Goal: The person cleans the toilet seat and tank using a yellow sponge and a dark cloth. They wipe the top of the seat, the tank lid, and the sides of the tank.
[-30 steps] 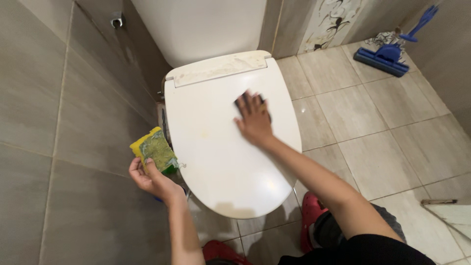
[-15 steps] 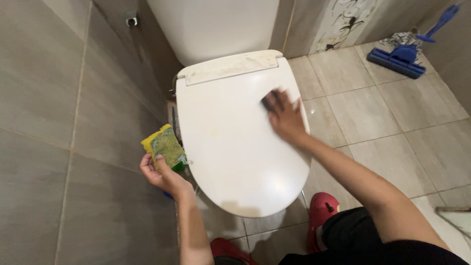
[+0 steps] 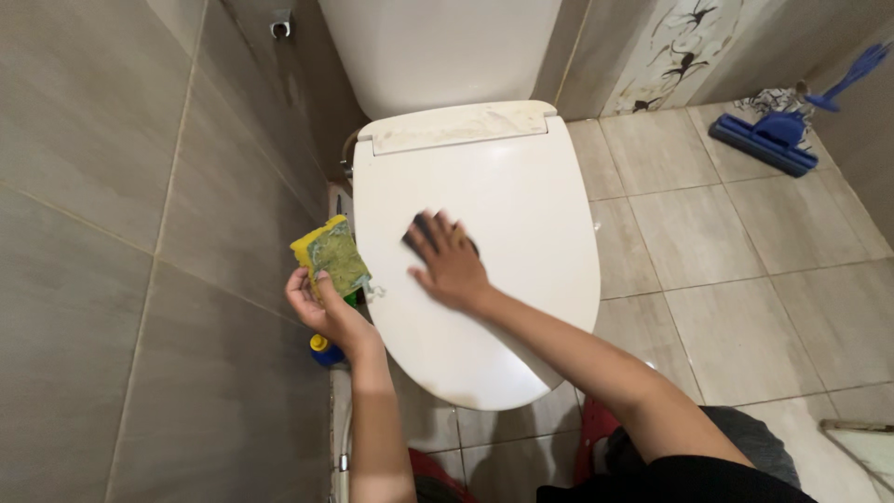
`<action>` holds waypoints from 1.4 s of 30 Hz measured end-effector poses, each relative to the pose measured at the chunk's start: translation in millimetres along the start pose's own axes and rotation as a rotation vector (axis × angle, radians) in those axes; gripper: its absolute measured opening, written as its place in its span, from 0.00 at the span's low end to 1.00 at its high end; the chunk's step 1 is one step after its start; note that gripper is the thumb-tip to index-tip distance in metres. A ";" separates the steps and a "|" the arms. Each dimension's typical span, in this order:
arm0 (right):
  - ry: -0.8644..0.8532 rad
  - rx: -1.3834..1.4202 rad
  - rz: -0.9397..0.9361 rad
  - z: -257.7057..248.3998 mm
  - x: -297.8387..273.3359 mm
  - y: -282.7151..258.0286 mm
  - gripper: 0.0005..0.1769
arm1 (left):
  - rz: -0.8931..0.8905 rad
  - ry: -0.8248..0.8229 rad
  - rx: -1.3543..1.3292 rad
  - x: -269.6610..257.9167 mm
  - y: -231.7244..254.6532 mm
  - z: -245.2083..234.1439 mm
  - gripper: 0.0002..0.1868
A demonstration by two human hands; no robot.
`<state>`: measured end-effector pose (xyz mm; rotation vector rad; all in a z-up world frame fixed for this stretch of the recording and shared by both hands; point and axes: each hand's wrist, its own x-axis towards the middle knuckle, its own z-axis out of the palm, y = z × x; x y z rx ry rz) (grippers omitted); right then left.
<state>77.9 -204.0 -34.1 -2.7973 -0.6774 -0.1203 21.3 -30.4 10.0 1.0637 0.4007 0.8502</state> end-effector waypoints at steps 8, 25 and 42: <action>-0.244 -0.030 -0.281 -17.3 -53.3 32.7 0.37 | 0.025 0.033 0.072 6.5 4.2 -9.5 0.13; -0.184 -0.077 -0.083 -0.9 44.3 -48.1 0.41 | 0.087 0.055 0.075 18.2 2.7 -21.5 0.13; 0.122 -0.025 0.246 4.4 119.1 11.1 0.41 | 0.089 0.082 0.115 23.8 23.9 -35.7 0.12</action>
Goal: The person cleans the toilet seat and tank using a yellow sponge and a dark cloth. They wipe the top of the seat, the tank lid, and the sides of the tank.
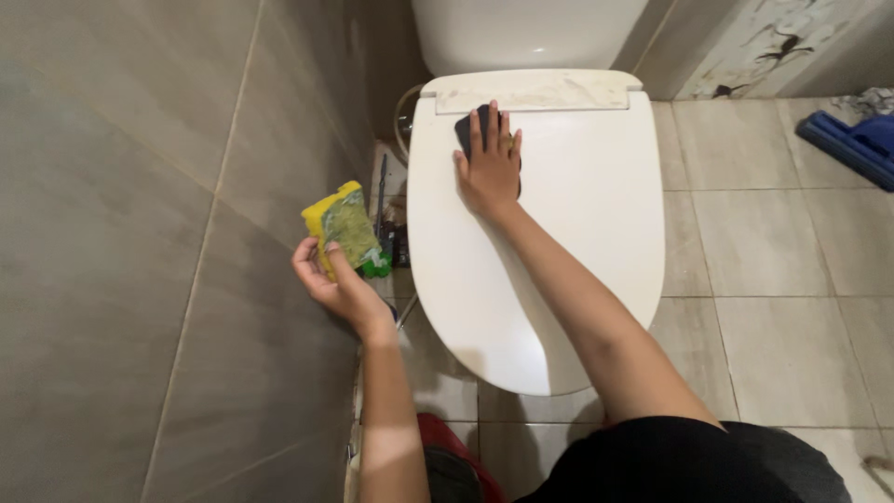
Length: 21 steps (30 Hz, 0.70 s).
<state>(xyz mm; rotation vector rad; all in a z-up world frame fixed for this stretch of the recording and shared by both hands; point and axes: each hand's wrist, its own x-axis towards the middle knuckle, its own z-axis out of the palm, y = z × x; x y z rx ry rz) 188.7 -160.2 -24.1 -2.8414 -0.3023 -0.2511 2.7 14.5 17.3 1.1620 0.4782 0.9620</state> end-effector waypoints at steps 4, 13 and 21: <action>-0.130 -0.100 -0.123 8.8 4.5 -36.6 0.42 | 0.078 -0.016 -0.007 3.0 -6.5 1.0 0.12; -0.216 0.001 -0.513 4.2 -75.2 -53.5 0.37 | 0.070 -0.010 -0.023 4.1 -12.2 1.2 0.12; -0.249 0.011 -0.673 -14.0 -154.3 -48.5 0.38 | 0.098 -0.030 0.025 3.7 -3.9 7.0 0.12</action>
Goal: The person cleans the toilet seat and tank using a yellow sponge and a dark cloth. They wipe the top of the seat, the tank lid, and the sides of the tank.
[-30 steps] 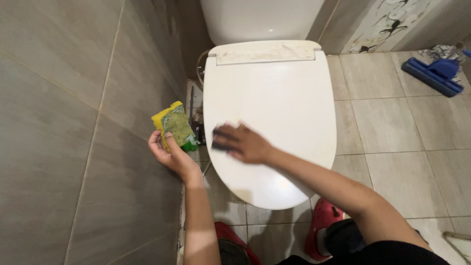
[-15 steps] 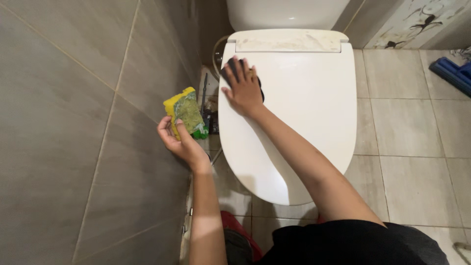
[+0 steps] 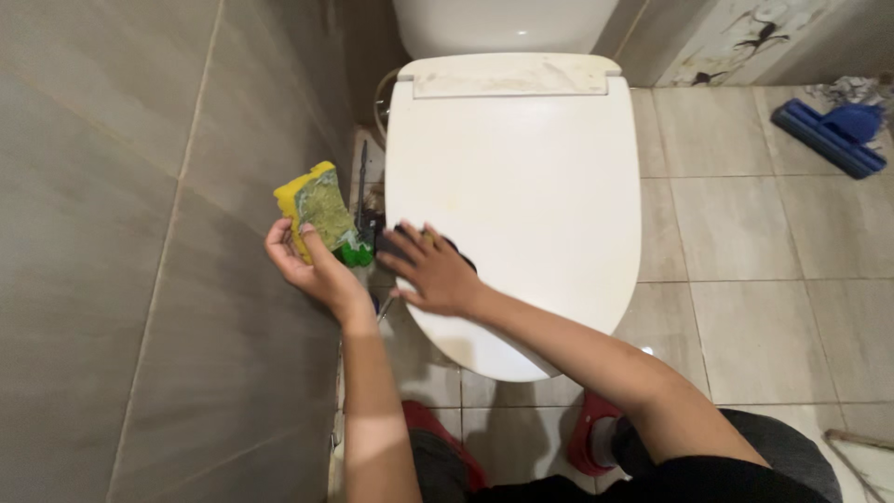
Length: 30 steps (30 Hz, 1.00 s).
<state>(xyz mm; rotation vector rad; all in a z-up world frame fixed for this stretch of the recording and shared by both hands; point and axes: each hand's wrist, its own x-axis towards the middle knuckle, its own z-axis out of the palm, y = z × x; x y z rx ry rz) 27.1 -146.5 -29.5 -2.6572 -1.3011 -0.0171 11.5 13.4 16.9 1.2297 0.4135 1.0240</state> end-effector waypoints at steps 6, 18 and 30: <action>0.064 0.121 0.048 -8.3 -47.2 45.0 0.33 | -0.031 -0.030 0.059 -0.4 7.0 -2.3 0.11; 0.317 -0.054 1.070 -30.2 -130.7 122.5 0.39 | -0.016 -0.063 0.046 3.0 18.2 -14.9 0.10; 0.072 0.149 0.199 -20.9 -93.8 31.5 0.36 | -0.084 -0.122 0.070 -13.3 -3.6 10.9 0.11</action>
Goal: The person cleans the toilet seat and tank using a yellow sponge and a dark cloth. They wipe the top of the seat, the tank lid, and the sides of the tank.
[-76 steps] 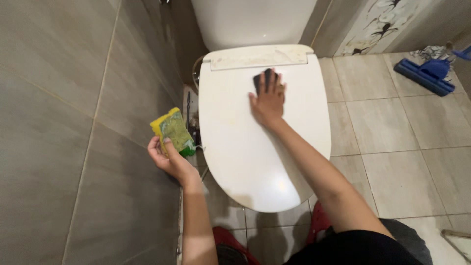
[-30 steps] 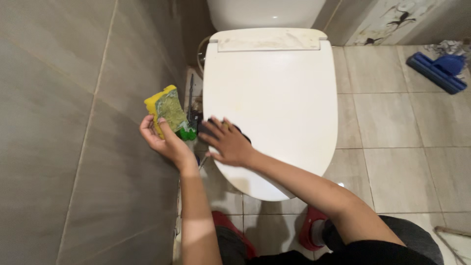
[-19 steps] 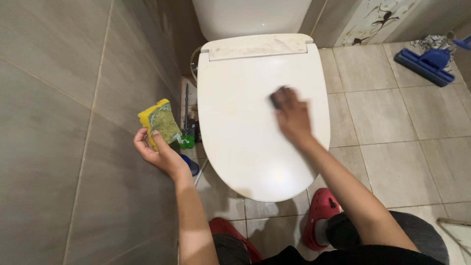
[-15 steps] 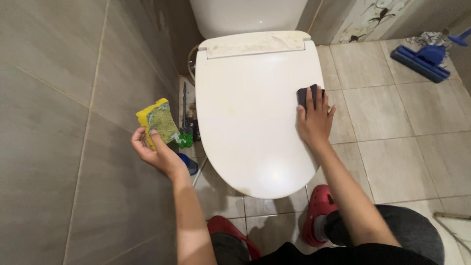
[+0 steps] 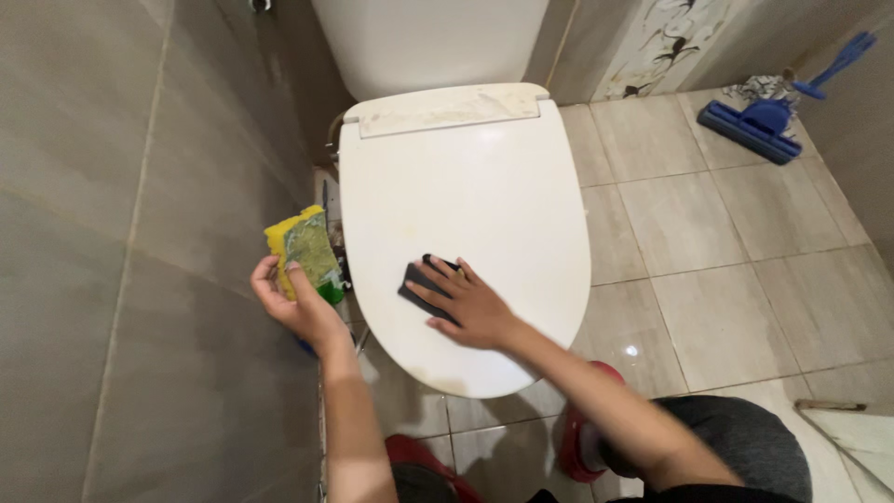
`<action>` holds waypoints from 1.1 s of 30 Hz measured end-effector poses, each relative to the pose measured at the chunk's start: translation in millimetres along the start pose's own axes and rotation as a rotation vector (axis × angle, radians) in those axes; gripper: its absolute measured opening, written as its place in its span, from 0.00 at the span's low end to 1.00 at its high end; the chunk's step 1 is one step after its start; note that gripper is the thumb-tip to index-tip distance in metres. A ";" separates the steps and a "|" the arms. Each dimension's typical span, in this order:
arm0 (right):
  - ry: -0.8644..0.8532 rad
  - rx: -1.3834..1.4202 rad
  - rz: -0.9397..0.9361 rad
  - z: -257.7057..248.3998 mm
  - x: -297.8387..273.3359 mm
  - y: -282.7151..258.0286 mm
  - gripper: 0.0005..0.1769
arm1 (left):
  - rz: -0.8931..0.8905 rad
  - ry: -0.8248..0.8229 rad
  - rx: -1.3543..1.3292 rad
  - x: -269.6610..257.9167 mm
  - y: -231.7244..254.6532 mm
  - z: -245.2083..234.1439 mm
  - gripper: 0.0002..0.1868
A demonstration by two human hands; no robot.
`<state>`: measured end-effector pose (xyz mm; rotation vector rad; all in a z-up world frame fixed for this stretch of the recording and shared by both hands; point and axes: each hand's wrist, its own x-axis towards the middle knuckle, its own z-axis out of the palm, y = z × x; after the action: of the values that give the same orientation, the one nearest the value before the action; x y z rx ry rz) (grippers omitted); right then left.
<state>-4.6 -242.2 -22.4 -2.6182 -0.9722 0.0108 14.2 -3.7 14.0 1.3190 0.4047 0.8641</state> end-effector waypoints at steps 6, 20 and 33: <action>0.048 -0.129 0.285 -56.5 -8.6 122.8 0.37 | 0.093 -0.005 0.063 -2.6 -4.8 -4.6 0.10; 0.448 -0.197 0.846 -63.1 166.7 238.9 0.37 | 0.093 -0.040 0.038 -5.5 -6.1 -0.8 0.09; 0.406 -0.237 0.626 -93.8 124.1 261.6 0.35 | 0.074 -0.041 0.131 -6.1 -4.6 -12.4 0.11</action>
<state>267.4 -377.7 -4.9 -2.8596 -0.0045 -0.4845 3.1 0.0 5.3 1.4779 0.3873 0.8827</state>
